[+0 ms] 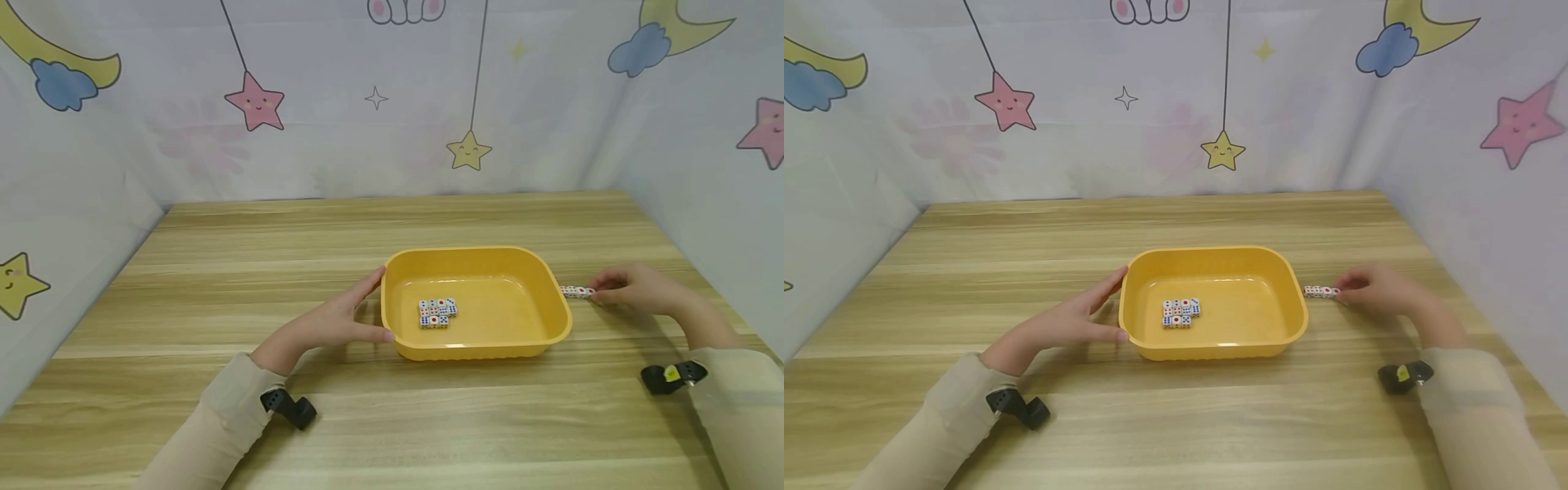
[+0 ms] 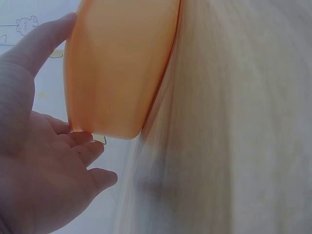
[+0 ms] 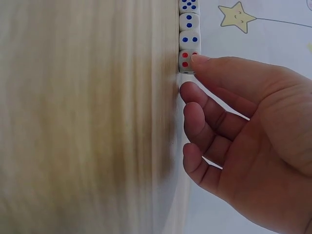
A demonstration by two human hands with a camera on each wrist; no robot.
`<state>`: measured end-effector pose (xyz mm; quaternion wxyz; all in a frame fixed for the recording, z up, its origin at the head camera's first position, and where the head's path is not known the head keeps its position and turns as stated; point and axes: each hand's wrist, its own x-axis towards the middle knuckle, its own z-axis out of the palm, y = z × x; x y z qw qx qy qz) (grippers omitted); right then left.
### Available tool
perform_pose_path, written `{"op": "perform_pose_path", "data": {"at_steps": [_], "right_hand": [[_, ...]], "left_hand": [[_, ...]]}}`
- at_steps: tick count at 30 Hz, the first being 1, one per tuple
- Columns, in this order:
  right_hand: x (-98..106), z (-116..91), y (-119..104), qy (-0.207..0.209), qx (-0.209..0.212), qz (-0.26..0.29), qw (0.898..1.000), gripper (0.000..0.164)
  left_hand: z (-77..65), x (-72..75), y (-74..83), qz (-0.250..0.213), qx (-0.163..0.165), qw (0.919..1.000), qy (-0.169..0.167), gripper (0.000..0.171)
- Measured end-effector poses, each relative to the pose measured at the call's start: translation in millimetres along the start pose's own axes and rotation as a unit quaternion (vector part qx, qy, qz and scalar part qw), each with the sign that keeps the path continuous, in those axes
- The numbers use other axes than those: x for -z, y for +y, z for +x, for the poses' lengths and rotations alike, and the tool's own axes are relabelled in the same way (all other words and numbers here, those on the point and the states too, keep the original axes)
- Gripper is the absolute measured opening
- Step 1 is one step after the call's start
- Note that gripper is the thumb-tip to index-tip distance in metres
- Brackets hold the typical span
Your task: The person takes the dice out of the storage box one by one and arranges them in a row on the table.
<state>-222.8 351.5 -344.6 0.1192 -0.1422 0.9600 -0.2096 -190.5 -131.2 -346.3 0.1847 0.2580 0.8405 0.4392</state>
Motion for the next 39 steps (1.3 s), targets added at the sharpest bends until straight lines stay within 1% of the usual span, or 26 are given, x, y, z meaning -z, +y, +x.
{"op": "perform_pose_path", "data": {"at_steps": [10,14,19,22,24,28,31,34,37,39], "right_hand": [[1,-3,-3,0.005,-0.009,0.011,1.0,0.036],[7,-7,-4,0.023,-0.022,0.02,0.999,0.038],[17,-11,-6,0.047,-0.014,0.031,0.998,0.039],[21,-12,-9,0.056,-0.013,0.023,0.998,0.042],[22,-12,-12,0.057,-0.022,0.015,0.998,0.046],[23,-8,-21,0.048,-0.013,0.015,0.999,0.05],[23,-5,-32,0.041,0.004,0.024,0.999,0.05],[24,-3,-44,0.034,0.009,0.026,0.999,0.051],[24,-1,-56,0.035,0.018,0.03,0.999,0.05],[24,1,-64,0.046,0.028,0.03,0.998,0.046]], "left_hand": [[-0.2,-0.1,-0.5,0.002,-0.001,1.0,0.0,0.105],[0.3,-0.5,-0.5,0.002,-0.003,1.0,0.0,0.105],[-0.2,-0.7,0.9,-0.001,0.002,1.0,-0.001,0.105],[-1.3,-0.3,2.0,-0.001,0.005,1.0,-0.001,0.106],[-2.0,0.0,2.6,-0.002,0.005,1.0,-0.003,0.105],[-2.6,0.6,2.1,-0.005,0.002,1.0,-0.002,0.103],[-2.7,0.7,0.9,-0.006,0.003,1.0,-0.002,0.102],[-2.7,0.7,0.3,-0.01,0.003,0.9999,-0.005,0.102],[-2.7,0.7,0.6,-0.012,0.005,0.9999,-0.006,0.103],[-2.5,0.7,0.9,-0.01,0.002,0.9999,-0.006,0.103]]}}
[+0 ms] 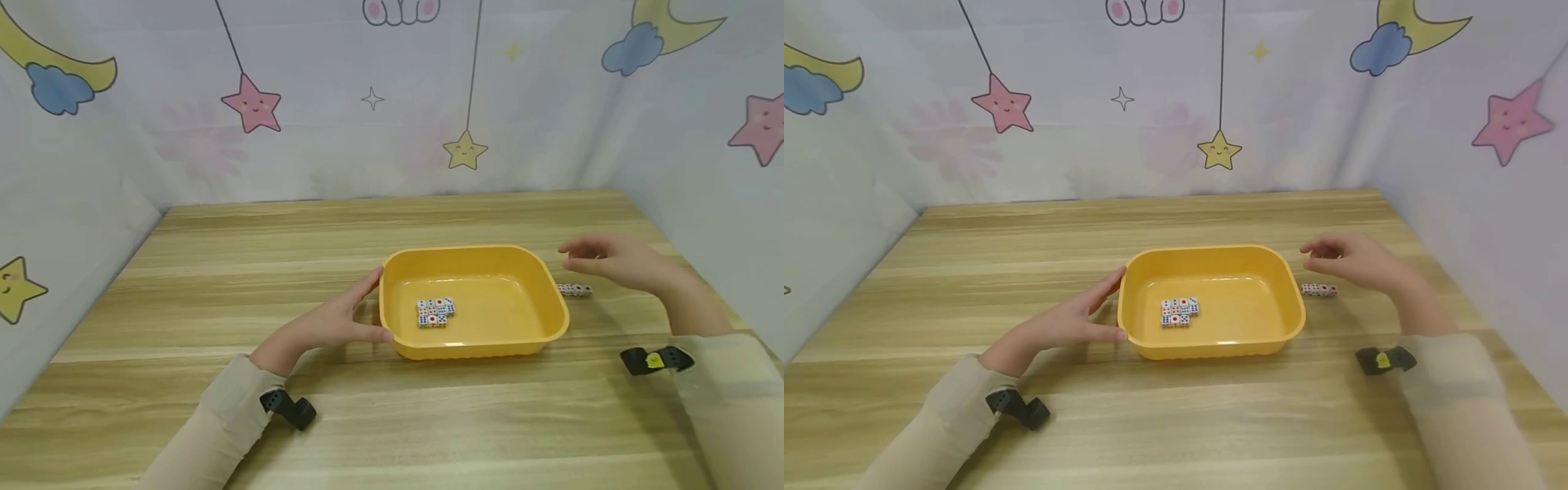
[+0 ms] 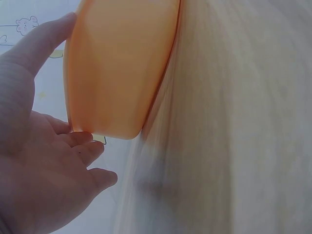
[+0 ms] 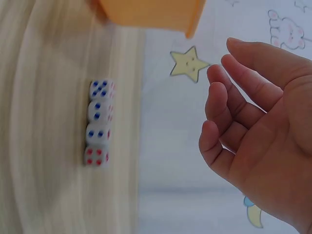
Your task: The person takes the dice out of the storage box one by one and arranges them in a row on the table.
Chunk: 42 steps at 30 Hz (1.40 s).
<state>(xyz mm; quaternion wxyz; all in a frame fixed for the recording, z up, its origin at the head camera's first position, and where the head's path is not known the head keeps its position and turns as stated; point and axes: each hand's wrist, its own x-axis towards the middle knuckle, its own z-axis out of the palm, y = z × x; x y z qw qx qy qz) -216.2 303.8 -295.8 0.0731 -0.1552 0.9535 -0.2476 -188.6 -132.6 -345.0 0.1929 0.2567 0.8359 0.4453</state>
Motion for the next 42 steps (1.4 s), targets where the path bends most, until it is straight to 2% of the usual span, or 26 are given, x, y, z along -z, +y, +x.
{"op": "perform_pose_path", "data": {"at_steps": [4,7,13,21,27,31,37,39,42], "right_hand": [[-2,4,-17,0.019,0.027,-0.009,0.999,0.038],[-4,6,-28,0.018,0.037,-0.012,0.999,0.038],[-9,11,-46,-0.005,0.041,-0.008,0.999,0.041],[-20,19,-58,-0.022,0.084,-0.012,0.996,0.04],[-30,24,-65,-0.041,0.084,0.009,0.996,0.038],[-37,28,-70,-0.05,0.097,0.021,0.994,0.036],[-47,34,-78,-0.064,0.111,0.024,0.991,0.034],[-50,36,-80,-0.069,0.113,0.021,0.991,0.033],[-54,38,-84,-0.076,0.119,0.021,0.99,0.032]], "left_hand": [[1.3,0.1,-0.3,0.006,-0.008,0.9999,0.004,0.104],[1.8,0.1,-0.3,0.008,-0.01,0.9999,0.005,0.105],[0.6,0.3,0.9,0.005,-0.008,1.0,0.003,0.104],[-0.5,0.3,0.5,0.004,0.003,1.0,0.003,0.105],[-0.4,0.0,-0.2,-0.002,0.003,1.0,0.002,0.104],[-3.0,0.0,6.8,-0.004,0.009,0.9999,0.0,0.102],[-10.9,1.6,27.8,-0.008,0.016,0.9998,-0.008,0.1],[-11.3,1.7,29.2,-0.009,0.016,0.9998,-0.009,0.1],[-9.0,1.1,22.9,-0.012,0.015,0.9998,-0.007,0.101]]}}
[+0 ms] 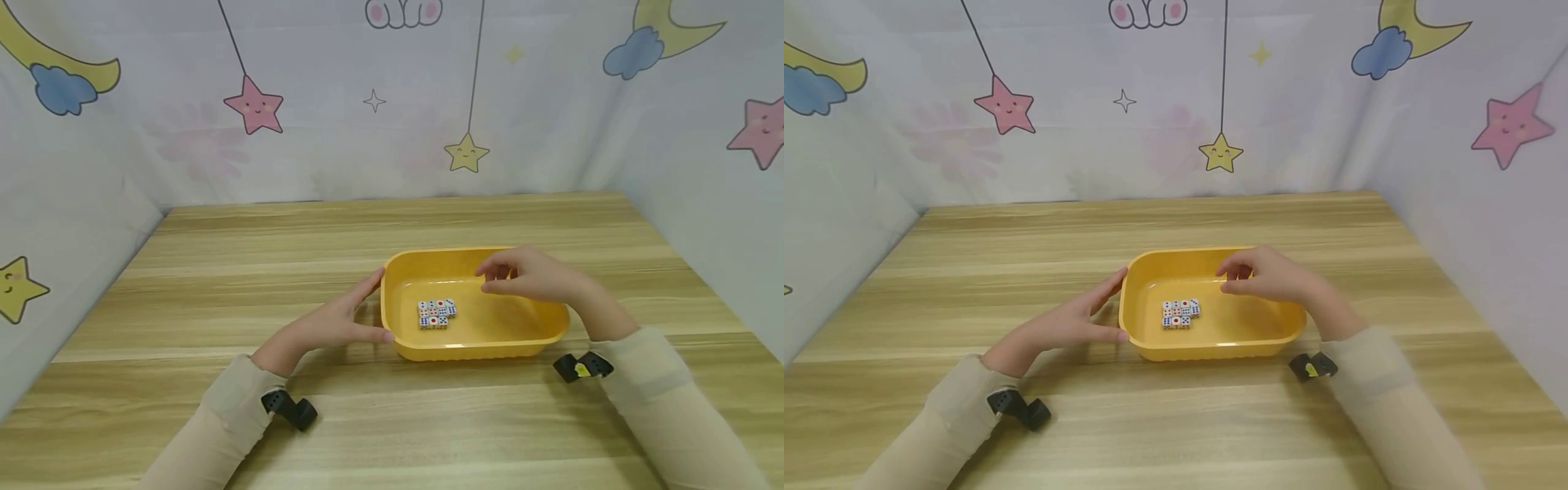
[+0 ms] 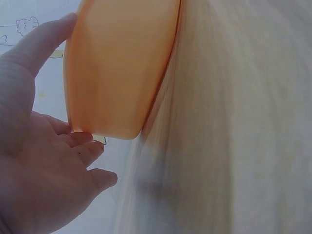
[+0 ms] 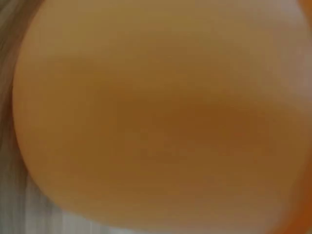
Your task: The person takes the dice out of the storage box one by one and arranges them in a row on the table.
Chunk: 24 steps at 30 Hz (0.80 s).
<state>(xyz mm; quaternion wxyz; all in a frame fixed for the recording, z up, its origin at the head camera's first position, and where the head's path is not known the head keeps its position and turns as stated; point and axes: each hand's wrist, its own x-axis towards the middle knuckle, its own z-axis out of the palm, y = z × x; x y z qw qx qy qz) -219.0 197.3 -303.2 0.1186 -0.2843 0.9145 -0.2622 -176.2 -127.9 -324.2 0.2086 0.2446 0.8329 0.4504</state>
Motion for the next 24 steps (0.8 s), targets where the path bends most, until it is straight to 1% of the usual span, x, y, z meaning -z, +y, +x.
{"op": "perform_pose_path", "data": {"at_steps": [4,7,13,20,24], "right_hand": [[-6,5,-3,-0.009,0.013,0.012,1.0,0.028],[-11,9,-6,-0.012,0.026,0.012,1.0,0.026],[-18,16,-11,-0.014,0.046,0.003,0.999,0.025],[-24,22,-15,-0.026,0.054,0.0,0.998,0.023],[-26,23,-17,-0.03,0.055,0.001,0.998,0.022]], "left_hand": [[5.9,-0.5,-14.3,0.006,-0.005,1.0,0.006,0.102],[8.8,-0.8,-20.6,0.014,-0.012,0.9998,0.01,0.103],[9.8,-1.2,-22.0,0.02,-0.023,0.9995,0.011,0.105],[11.2,-1.1,-23.1,0.018,-0.031,0.9993,0.012,0.105],[11.1,-0.9,-24.0,0.02,-0.025,0.9994,0.012,0.104]]}}
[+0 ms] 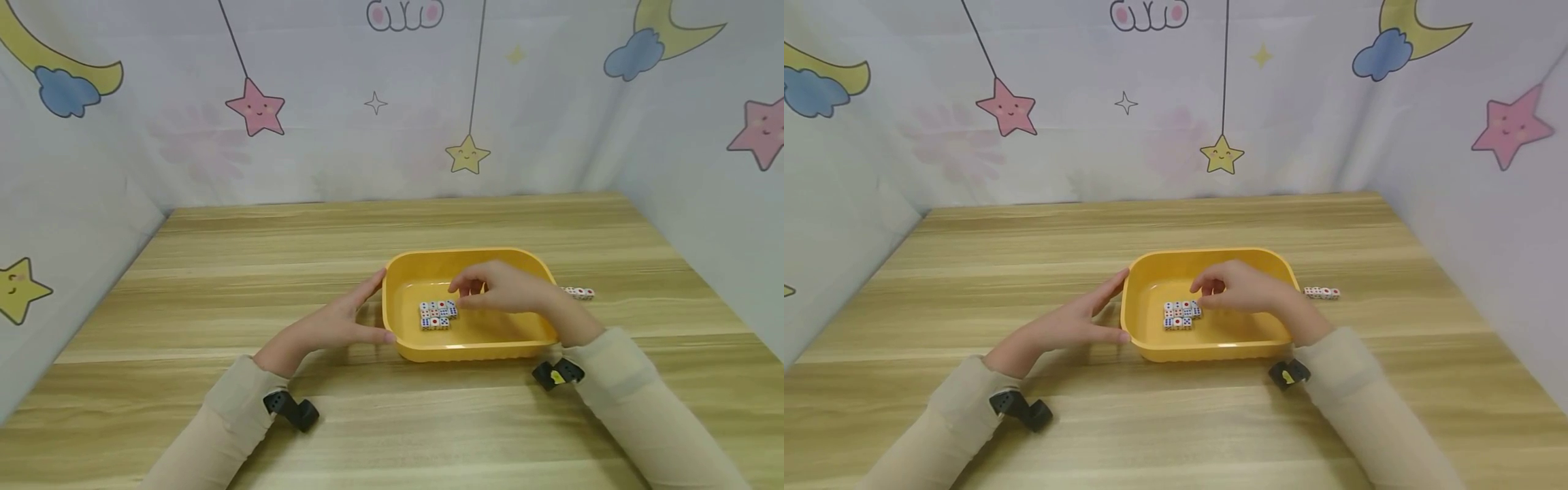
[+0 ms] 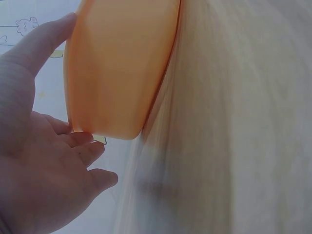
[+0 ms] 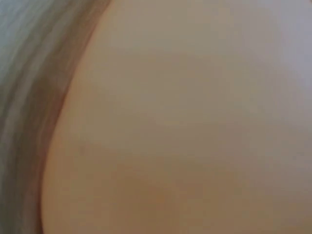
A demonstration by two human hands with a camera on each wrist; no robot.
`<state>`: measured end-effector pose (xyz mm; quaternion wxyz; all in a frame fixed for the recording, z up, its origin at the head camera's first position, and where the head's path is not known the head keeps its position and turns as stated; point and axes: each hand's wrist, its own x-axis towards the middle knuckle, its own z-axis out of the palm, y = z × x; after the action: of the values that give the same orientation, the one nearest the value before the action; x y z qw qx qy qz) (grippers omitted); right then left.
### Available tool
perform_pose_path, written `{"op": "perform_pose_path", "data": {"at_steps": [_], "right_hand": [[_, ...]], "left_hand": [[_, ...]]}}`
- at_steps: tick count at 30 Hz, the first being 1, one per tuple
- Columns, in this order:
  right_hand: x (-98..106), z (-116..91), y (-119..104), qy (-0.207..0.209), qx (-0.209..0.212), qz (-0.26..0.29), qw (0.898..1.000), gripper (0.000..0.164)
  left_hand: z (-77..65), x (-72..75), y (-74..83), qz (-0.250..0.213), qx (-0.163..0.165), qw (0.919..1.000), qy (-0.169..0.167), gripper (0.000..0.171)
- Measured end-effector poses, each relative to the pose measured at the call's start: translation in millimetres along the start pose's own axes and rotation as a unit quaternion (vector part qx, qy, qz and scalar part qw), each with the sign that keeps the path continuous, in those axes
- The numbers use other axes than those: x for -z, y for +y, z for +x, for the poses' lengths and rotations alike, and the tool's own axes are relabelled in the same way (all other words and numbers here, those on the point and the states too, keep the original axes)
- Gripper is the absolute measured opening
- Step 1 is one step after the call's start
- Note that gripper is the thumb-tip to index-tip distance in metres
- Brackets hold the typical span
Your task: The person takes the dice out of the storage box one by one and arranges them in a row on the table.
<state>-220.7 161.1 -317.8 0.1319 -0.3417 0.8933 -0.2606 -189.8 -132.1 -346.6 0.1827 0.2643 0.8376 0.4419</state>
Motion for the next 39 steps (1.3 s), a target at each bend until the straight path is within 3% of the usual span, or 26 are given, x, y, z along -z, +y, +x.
{"op": "perform_pose_path", "data": {"at_steps": [4,13,22,31,39], "right_hand": [[-2,1,0,-0.005,0.007,0.004,1.0,0.022],[-5,2,0,-0.01,-0.019,0.011,1.0,0.02],[-7,5,4,-0.019,-0.041,0.003,0.999,0.019],[-9,9,6,-0.027,-0.022,0.0,0.999,0.018],[-10,8,5,-0.046,-0.045,0.004,0.998,0.022]], "left_hand": [[-0.8,0.2,3.4,0.0,0.01,0.9999,-0.003,0.103],[-11.4,2.7,30.2,-0.017,0.023,0.9995,-0.011,0.101],[-11.4,2.4,29.8,-0.018,0.022,0.9995,-0.01,0.101],[-11.4,2.7,30.3,-0.017,0.022,0.9996,-0.01,0.101],[-11.6,2.7,30.8,-0.018,0.023,0.9995,-0.009,0.101]]}}
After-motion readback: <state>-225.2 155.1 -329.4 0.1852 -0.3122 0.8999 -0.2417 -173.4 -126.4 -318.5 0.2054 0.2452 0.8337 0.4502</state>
